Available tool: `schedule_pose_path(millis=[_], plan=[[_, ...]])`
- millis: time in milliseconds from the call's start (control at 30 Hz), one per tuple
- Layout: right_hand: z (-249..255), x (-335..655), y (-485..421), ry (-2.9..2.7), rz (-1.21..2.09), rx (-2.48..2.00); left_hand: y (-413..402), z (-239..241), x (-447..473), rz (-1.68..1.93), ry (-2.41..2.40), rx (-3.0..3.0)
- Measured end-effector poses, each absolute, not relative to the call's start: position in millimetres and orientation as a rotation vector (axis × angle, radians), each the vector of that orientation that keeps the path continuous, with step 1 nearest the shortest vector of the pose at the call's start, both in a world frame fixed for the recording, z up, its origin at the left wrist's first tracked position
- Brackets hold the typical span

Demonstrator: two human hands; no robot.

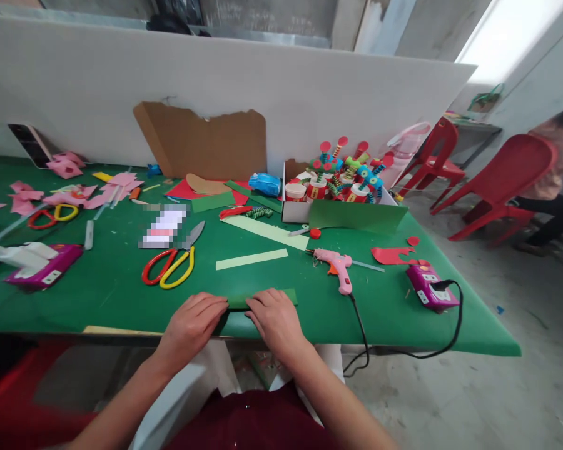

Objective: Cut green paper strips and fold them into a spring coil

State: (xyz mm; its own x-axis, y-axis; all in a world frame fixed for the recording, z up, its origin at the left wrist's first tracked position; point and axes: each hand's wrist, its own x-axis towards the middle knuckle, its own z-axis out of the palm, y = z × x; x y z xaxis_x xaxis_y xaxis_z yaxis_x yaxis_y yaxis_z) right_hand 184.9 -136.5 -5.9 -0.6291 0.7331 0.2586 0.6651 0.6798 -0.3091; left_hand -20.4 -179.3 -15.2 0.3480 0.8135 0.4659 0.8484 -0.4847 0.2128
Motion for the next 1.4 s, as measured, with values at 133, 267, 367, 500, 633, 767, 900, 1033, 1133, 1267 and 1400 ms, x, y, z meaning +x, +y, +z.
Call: schedule_pose_path(millis=[133, 267, 367, 500, 633, 767, 900, 1033, 1133, 1267, 1400], plan=[[-3.4, 193.9, -127.7, -2.516, 0.296, -1.135, -176.2, -13.7, -21.3, -0.88, -1.676, -2.551], [-3.5, 211.9, -116.5, -2.337, 0.468, -1.203, -173.3, -9.7, -27.7, -0.9, -1.836, -2.581], [-3.3, 223.1, -110.5, -2.194, 0.576, -1.256, -170.4, -7.4, -31.9, -0.885, -1.965, -2.565], [-2.8, 226.4, -107.8, -2.165, 0.507, -1.397, -164.9, -5.6, -31.9, -0.811, -2.094, -2.518], [-1.0, 222.2, -107.2, -2.219, 0.406, -1.517, -159.8, -3.3, -28.6, -0.67, -2.154, -2.46], [-0.6, 220.2, -105.8, -2.251, 0.35, -1.526, -156.9, -1.5, -24.7, -0.528, -2.16, -2.388], [-2.9, 221.0, -104.1, -2.256, 0.328, -1.513, -155.8, -1.2, -21.7, -0.454, -2.128, -2.345], [-3.9, 221.1, -104.1, -2.243, 0.33, -1.527, -156.0, -1.3, -21.7, -0.407, -2.114, -2.355], [-3.5, 220.9, -104.9, -2.233, 0.332, -1.54, -156.3, -1.8, -22.9, -0.41, -2.111, -2.364], [-3.7, 223.5, -104.5, -2.222, 0.32, -1.569, -156.0, -2.1, -23.8, -0.414, -2.098, -2.383], [0.0, 226.0, -107.9, -2.112, 0.175, -1.566, -156.0, -1.6, -24.1, -0.39, -2.085, -2.393]])
